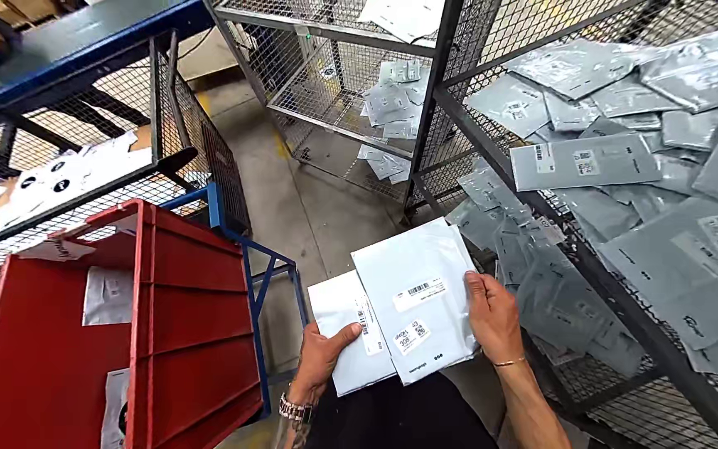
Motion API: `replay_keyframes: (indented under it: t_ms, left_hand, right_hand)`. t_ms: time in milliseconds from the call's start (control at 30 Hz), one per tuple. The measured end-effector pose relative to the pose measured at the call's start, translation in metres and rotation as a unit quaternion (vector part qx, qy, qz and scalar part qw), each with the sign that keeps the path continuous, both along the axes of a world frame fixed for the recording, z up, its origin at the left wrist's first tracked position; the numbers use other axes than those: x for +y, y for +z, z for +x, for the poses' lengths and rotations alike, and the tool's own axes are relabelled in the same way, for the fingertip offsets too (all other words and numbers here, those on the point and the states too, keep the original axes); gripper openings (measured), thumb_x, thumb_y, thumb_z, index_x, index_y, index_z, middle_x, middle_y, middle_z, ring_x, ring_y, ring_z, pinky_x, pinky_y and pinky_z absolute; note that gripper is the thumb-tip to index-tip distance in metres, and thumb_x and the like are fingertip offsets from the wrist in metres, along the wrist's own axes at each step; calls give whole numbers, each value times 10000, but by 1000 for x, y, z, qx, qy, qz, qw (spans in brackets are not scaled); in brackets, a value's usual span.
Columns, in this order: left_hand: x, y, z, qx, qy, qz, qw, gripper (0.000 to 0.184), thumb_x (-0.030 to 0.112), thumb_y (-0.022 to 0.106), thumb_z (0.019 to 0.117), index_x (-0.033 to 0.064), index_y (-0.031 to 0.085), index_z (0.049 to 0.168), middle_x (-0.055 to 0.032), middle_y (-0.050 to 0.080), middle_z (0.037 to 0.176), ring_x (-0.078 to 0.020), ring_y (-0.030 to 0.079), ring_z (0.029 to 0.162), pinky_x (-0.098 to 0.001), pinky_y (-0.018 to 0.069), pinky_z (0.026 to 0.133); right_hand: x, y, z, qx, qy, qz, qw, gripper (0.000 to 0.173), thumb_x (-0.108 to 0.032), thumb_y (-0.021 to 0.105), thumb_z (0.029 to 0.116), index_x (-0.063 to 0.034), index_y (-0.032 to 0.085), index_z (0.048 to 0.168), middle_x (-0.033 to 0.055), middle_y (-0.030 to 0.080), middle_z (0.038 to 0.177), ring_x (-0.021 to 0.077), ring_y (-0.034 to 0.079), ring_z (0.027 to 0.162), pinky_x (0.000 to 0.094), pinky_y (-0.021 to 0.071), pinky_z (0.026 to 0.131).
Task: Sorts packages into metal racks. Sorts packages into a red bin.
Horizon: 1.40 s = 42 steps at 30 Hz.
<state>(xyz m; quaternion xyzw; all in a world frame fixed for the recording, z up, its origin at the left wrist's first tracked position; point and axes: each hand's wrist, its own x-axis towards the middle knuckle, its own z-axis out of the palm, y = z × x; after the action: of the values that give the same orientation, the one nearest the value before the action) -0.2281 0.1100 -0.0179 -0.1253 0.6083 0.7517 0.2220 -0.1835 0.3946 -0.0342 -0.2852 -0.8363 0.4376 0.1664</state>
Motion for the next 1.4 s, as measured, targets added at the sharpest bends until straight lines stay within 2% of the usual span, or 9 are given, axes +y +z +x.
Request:
replay_keyframes:
  t_ms: [100, 167, 233, 667, 767, 867, 1067, 1333, 1400]
  left_hand:
    - [0, 1, -4, 10, -13, 5, 1000, 363, 32, 842, 800, -105, 647, 1073, -221, 755, 897, -289, 766, 772, -423, 663, 733]
    - [-1, 1, -7, 21, -26, 19, 999, 357, 32, 846, 798, -99, 652, 1068, -216, 757, 896, -279, 767, 772, -422, 662, 738]
    - [-3, 1, -9, 25, -38, 25, 999, 361, 42, 852, 795, -96, 655, 1064, -210, 758, 892, -274, 767, 769, -416, 662, 737]
    - [-50, -6, -15, 10, -53, 54, 997, 461, 34, 892, 732, -89, 624, 1087, -200, 756, 883, -270, 765, 760, -409, 663, 725]
    - [-67, -8, -14, 3, -68, 65, 996, 482, 40, 893, 729, -92, 614, 1099, -202, 755, 889, -273, 765, 765, -414, 662, 726]
    - [-87, -3, -25, 5, -103, 78, 992, 498, 44, 889, 729, -95, 607, 1115, -203, 754, 905, -281, 763, 780, -427, 661, 738]
    - [-119, 0, -37, 4, -165, 83, 983, 489, 3, 876, 713, -94, 602, 1106, -213, 750, 893, -282, 763, 761, -426, 663, 714]
    - [-121, 5, -6, -9, -257, 74, 963, 469, 8, 882, 685, -81, 625, 1067, -197, 752, 858, -266, 762, 730, -406, 663, 677]
    - [-127, 10, 2, 9, -282, 37, 959, 564, 22, 879, 670, -86, 587, 1139, -180, 752, 878, -258, 760, 744, -409, 665, 683]
  right_hand:
    - [2, 15, 4, 9, -13, -59, 998, 332, -380, 670, 982, -67, 638, 875, 11, 579, 659, 105, 566, 562, 331, 495, 533]
    - [-1, 23, 5, -22, 6, -127, 992, 389, -301, 881, 786, -47, 685, 1006, 64, 688, 781, 166, 673, 681, 406, 584, 634]
    - [-9, 26, 5, -54, 19, -174, 983, 500, -272, 955, 657, -75, 715, 1049, 68, 741, 836, 185, 726, 737, 415, 629, 674]
    - [-71, 36, 22, -25, 56, -141, 988, 129, -246, 799, 880, -129, 755, 916, 6, 737, 770, 120, 703, 683, 338, 604, 636]
    - [-93, 43, 30, -31, 51, -126, 990, 208, -329, 707, 953, -139, 744, 877, 4, 724, 733, 125, 700, 654, 344, 599, 605]
    - [-123, 50, 40, -10, -8, -111, 994, 302, -397, 641, 980, -147, 739, 841, -7, 710, 698, 114, 692, 630, 334, 588, 580]
    - [-190, 47, 67, 38, -124, -48, 990, 245, -305, 609, 1015, -141, 755, 905, -58, 707, 723, 19, 672, 649, 226, 572, 602]
    - [-244, 52, 141, 28, -265, -38, 963, 250, -289, 605, 1023, -132, 756, 901, -59, 699, 708, 11, 662, 635, 219, 564, 589]
    - [-257, 52, 160, 30, -298, -41, 953, 236, -269, 605, 1020, -115, 762, 935, -46, 711, 738, 17, 676, 673, 238, 581, 638]
